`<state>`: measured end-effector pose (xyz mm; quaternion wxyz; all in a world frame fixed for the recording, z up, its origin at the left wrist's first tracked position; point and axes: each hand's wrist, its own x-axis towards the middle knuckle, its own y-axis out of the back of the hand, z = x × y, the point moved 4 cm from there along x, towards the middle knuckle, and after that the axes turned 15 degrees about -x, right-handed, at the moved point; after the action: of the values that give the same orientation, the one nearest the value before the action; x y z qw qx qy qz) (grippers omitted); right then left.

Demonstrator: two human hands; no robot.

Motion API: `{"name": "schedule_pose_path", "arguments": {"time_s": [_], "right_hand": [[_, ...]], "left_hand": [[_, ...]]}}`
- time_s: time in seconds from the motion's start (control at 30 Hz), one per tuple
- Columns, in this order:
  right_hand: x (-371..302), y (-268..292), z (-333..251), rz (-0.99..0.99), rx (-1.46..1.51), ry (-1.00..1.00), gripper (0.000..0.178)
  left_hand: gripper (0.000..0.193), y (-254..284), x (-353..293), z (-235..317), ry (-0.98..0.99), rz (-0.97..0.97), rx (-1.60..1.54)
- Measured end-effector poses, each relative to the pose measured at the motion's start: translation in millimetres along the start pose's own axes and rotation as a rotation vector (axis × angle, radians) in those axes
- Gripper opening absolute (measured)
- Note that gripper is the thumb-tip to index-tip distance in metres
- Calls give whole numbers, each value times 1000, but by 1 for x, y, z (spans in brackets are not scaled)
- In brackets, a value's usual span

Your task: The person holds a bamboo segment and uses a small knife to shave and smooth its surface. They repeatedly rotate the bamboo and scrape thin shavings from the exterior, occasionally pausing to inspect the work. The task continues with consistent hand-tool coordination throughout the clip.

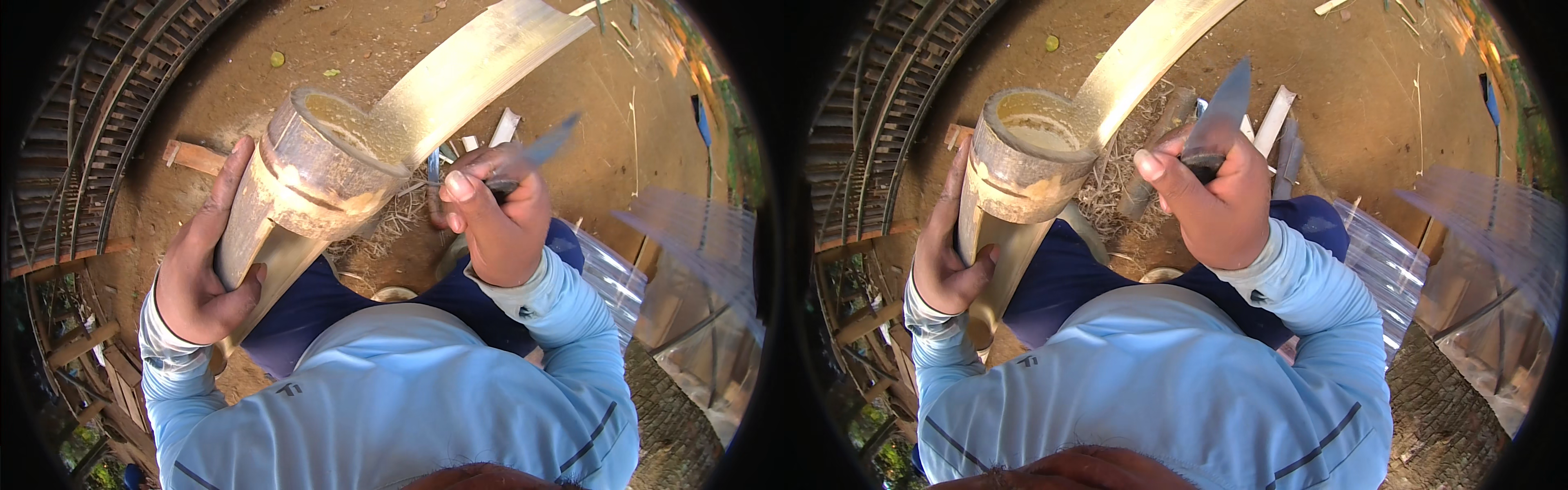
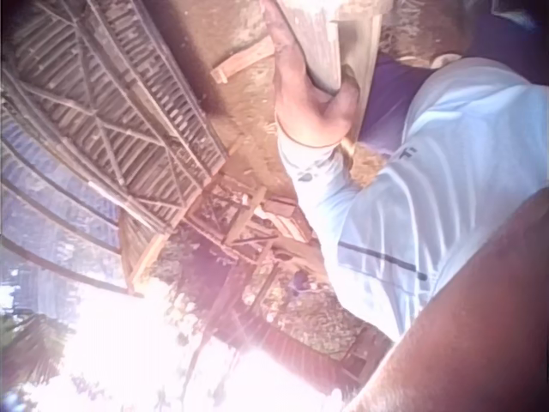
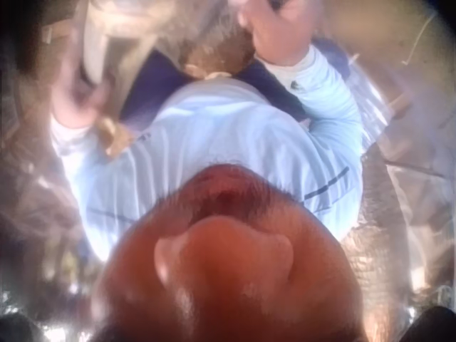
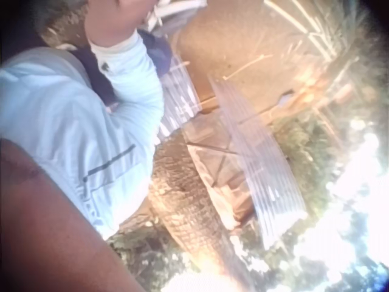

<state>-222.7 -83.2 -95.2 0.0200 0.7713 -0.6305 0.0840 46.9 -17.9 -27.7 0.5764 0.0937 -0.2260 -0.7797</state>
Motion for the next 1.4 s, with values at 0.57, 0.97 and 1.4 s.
{"name": "schedule_pose_path", "arguments": {"time_s": [0.57, 0.97, 1.4], "right_hand": [[16, 30, -18, 35, -320, 367, 31], [17, 15, -30, -19, -458, 289, 28], [16, 19, -44, 115, -765, 433, 19]], "left_hand": [[91, 1, 0, -11, 116, -66, -135], [123, -6, -1, 9, 41, -15, 35], [131, -24, -8, 31, 148, 98, 533]]}}
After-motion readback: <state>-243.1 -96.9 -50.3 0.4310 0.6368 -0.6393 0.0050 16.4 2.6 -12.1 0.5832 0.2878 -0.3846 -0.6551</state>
